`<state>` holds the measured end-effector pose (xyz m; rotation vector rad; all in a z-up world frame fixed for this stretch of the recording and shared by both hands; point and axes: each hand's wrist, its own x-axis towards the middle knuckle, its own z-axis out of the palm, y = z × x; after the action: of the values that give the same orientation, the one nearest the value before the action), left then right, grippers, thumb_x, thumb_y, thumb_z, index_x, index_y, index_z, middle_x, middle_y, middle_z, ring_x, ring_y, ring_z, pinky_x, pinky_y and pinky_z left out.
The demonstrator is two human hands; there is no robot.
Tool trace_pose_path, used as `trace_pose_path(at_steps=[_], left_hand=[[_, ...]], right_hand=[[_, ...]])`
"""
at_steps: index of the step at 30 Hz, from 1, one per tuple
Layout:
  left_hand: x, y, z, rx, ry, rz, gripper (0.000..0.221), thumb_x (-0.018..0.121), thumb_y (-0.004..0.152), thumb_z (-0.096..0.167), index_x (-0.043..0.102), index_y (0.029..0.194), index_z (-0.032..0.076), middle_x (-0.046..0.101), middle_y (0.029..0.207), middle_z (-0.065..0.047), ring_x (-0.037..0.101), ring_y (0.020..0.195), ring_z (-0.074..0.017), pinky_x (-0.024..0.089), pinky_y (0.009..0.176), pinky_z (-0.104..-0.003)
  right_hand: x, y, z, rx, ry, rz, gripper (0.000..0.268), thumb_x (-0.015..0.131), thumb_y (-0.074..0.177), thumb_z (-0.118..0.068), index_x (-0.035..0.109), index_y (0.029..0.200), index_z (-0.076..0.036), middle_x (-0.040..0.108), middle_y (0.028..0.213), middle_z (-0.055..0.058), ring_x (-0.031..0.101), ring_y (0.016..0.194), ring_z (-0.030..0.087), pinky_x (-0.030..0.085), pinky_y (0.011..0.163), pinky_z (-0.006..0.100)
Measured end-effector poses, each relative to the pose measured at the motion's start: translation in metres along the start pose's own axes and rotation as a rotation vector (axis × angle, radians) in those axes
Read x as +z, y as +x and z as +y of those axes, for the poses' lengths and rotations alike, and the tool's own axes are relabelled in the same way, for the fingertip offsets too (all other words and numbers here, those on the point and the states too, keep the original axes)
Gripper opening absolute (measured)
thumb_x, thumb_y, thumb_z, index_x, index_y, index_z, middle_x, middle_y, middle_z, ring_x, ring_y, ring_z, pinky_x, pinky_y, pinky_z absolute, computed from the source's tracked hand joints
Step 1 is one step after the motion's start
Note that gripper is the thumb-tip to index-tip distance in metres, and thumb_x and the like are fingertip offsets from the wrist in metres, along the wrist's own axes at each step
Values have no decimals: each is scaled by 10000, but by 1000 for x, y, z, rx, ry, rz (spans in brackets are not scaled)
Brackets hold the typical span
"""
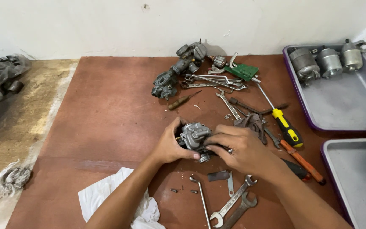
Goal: Disassembling and inspecting a motorcycle carburetor for repair.
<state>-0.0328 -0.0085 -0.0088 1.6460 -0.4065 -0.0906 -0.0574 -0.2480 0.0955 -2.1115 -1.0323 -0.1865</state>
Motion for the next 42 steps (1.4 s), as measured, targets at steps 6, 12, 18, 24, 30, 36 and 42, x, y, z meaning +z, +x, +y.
trace_pose_path(at_steps=[6, 12, 18, 24, 30, 36, 42], left_hand=[[-1, 0, -4, 8, 26, 6, 842, 1008, 468, 381, 580, 1111, 46, 675, 1023, -56, 644, 949, -144, 555, 869, -317], [-1, 0, -1, 4, 9, -6, 851, 1009, 471, 395, 580, 1118, 46, 677, 1029, -55, 648, 958, -145, 554, 877, -318], [0, 0, 6, -24, 16, -8, 863, 1004, 470, 399, 577, 1135, 52, 683, 1045, -64, 664, 976, -160, 559, 900, -325], [0, 0, 4, -21, 5, -8, 869, 1001, 460, 401, 578, 1133, 50, 680, 1043, -63, 657, 970, -160, 558, 889, -324], [-1, 0, -1, -13, 4, -7, 857, 1003, 468, 399, 578, 1121, 44, 679, 1030, -59, 655, 960, -152, 560, 884, -319], [-1, 0, -1, -24, 1, -5, 847, 1003, 465, 383, 579, 1116, 44, 679, 1021, -57, 655, 950, -149, 564, 872, -317], [0, -1, 3, -31, -8, -9, 844, 1000, 468, 370, 582, 1125, 45, 679, 1028, -56, 656, 962, -153, 560, 889, -320]], right_hand=[[-4, 0, -4, -11, -39, -10, 162, 773, 786, -35, 762, 945, -12, 694, 842, 83, 683, 683, 239, 524, 600, 364], [2, 0, -3, -41, -53, 38, 147, 791, 790, -50, 755, 928, -14, 688, 835, 75, 679, 664, 223, 518, 581, 349], [5, 0, -3, -78, -99, 62, 163, 805, 782, -57, 753, 930, -13, 688, 839, 67, 678, 672, 210, 522, 582, 342], [2, 0, -5, -138, -161, 58, 175, 803, 760, -63, 740, 918, -21, 681, 861, 72, 676, 713, 238, 531, 611, 355], [-13, -3, -11, -203, -327, -20, 241, 754, 721, -36, 743, 962, -34, 638, 830, 71, 650, 742, 263, 526, 647, 391], [-19, -5, -16, -139, -339, -18, 213, 744, 716, -26, 728, 929, -33, 643, 831, 73, 651, 732, 261, 535, 636, 381], [-18, -4, -17, -125, -325, -34, 228, 747, 718, -30, 731, 946, -32, 641, 819, 80, 649, 717, 269, 533, 631, 386]])
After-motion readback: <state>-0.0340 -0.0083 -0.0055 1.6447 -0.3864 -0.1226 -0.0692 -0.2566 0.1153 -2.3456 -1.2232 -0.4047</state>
